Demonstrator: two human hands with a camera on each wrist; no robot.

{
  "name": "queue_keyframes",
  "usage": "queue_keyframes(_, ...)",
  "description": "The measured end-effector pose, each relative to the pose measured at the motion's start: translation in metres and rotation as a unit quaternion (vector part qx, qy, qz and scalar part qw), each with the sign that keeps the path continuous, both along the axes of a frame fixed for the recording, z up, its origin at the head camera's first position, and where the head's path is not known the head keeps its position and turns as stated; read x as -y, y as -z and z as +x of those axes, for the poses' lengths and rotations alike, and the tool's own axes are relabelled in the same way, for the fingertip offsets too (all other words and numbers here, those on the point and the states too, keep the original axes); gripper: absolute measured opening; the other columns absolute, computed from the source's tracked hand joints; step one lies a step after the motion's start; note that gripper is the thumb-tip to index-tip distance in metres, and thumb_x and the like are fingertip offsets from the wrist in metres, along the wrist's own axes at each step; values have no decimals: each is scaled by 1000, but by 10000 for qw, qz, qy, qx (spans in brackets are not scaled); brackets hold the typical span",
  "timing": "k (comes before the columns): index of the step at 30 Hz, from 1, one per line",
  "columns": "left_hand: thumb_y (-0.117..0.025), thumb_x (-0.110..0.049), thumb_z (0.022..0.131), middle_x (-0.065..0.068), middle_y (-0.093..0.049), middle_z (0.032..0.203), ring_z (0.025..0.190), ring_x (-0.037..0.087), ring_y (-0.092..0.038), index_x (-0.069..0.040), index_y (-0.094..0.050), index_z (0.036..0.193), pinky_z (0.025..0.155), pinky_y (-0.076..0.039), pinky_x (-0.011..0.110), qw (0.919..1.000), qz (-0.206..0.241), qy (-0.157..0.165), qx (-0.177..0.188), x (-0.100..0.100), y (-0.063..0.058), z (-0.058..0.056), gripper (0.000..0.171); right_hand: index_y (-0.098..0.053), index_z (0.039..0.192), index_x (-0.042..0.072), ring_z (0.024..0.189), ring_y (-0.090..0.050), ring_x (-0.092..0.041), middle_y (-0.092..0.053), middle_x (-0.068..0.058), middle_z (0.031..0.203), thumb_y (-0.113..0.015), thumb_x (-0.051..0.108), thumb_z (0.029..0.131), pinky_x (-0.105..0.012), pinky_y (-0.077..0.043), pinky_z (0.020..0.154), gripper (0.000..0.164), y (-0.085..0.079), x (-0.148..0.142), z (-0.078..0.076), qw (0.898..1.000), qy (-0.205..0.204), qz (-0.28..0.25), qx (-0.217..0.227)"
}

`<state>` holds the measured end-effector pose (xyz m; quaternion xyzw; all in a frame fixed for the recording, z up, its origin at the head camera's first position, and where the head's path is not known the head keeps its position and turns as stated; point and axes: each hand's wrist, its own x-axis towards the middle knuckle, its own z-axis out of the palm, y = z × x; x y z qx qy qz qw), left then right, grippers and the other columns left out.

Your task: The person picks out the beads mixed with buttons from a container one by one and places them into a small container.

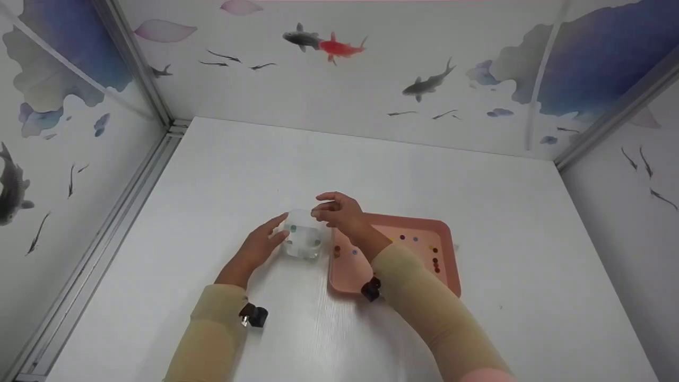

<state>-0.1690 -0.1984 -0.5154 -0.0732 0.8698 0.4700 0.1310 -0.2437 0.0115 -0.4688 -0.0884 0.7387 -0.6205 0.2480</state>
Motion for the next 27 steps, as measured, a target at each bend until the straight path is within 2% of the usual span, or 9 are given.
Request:
queue_keyframes(8, -48, -34, 102, 12, -30, 156, 140, 40, -30, -25, -32, 152, 113, -26, 56, 9999, -32, -42, 93, -1, -1, 0, 53, -58, 127, 12, 99, -65, -18, -69, -6, 110, -69, 14, 90, -43, -51, 93, 39, 1, 6, 0, 9990, -143, 383, -178)
queue_keyframes(17, -48, -33, 102, 12, -30, 157, 141, 39, -29, -25, -32, 152, 114, -25, 55, 10000, -8, -38, 81, -2, -3, 1, 53, -59, 126, 10, 100, -65, -18, -69, -7, 108, -68, 14, 91, -42, -51, 92, 36, 2, 12, 3, 9973, -427, 394, -441)
queue_keyframes(27, -49, -32, 102, 15, -29, 156, 141, 40, -28, -24, -32, 152, 114, -24, 55, 9999, 65, -33, 80, 0, -3, -1, 54, -58, 126, 6, 100, -66, -20, -69, -9, 105, -67, 9, 91, -33, -53, 89, 37, 4, 19, 5, 9927, -599, 586, -869)
